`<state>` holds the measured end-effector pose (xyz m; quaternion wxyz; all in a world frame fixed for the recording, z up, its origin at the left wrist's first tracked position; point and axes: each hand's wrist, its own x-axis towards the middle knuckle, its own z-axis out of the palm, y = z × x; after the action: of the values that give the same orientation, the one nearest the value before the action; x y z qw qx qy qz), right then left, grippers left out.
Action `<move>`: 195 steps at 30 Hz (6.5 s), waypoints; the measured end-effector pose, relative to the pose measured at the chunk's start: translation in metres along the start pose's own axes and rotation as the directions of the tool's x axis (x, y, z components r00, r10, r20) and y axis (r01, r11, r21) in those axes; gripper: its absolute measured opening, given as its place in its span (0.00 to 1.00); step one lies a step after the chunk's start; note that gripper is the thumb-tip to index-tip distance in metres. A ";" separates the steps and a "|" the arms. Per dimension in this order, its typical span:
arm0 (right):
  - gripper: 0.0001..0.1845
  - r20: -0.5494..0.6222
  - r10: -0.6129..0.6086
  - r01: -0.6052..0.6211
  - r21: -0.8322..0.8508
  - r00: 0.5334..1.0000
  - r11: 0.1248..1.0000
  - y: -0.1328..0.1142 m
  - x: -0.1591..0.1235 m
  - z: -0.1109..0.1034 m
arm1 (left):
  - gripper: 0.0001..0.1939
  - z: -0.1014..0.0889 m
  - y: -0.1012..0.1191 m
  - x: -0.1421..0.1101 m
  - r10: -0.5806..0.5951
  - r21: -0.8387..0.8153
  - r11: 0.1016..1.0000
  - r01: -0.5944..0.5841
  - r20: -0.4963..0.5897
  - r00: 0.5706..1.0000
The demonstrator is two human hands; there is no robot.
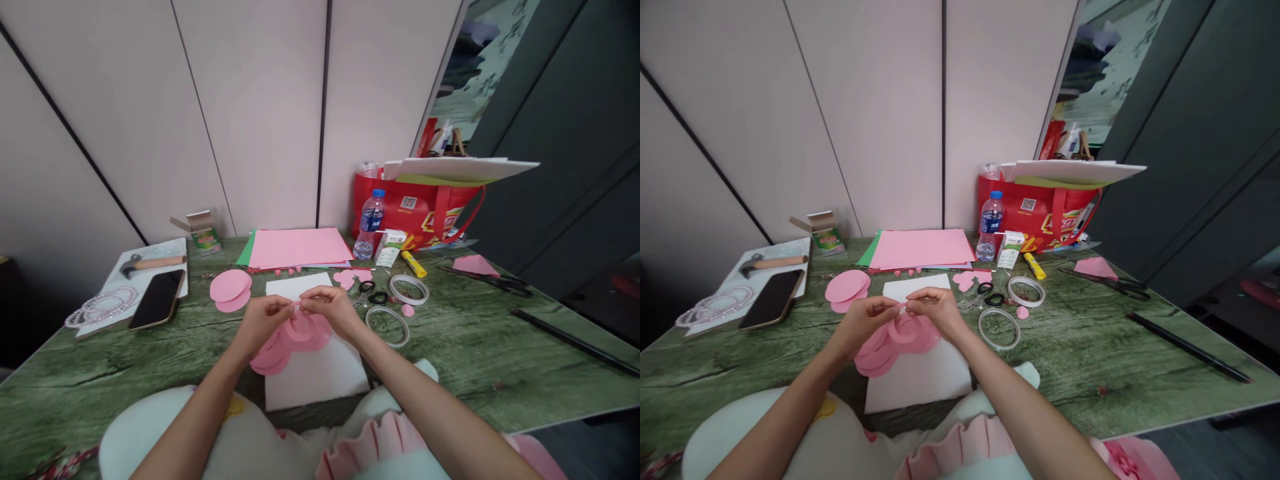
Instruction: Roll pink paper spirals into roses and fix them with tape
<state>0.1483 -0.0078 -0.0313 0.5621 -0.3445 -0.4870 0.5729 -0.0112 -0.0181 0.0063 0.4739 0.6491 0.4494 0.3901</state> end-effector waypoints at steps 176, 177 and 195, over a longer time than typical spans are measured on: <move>0.11 -0.019 -0.082 0.081 -0.037 0.996 0.996 -0.003 0.000 0.002 | 0.12 0.001 -0.008 0.000 0.009 -0.006 1.000 -0.008 0.079 0.997; 0.11 -0.021 -0.084 0.083 -0.033 0.996 0.996 -0.003 0.000 0.002 | 0.12 0.002 -0.007 0.000 0.006 0.001 1.000 -0.006 0.075 0.997; 0.13 -0.027 -0.061 0.060 -0.028 0.998 0.998 -0.006 -0.001 0.005 | 0.11 0.001 -0.005 0.001 0.004 0.051 0.999 -0.001 -0.055 0.998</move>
<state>0.1454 -0.0107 -0.0247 0.5812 -0.3451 -0.4973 0.5439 -0.0114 -0.0162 0.0015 0.4442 0.6505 0.4712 0.3968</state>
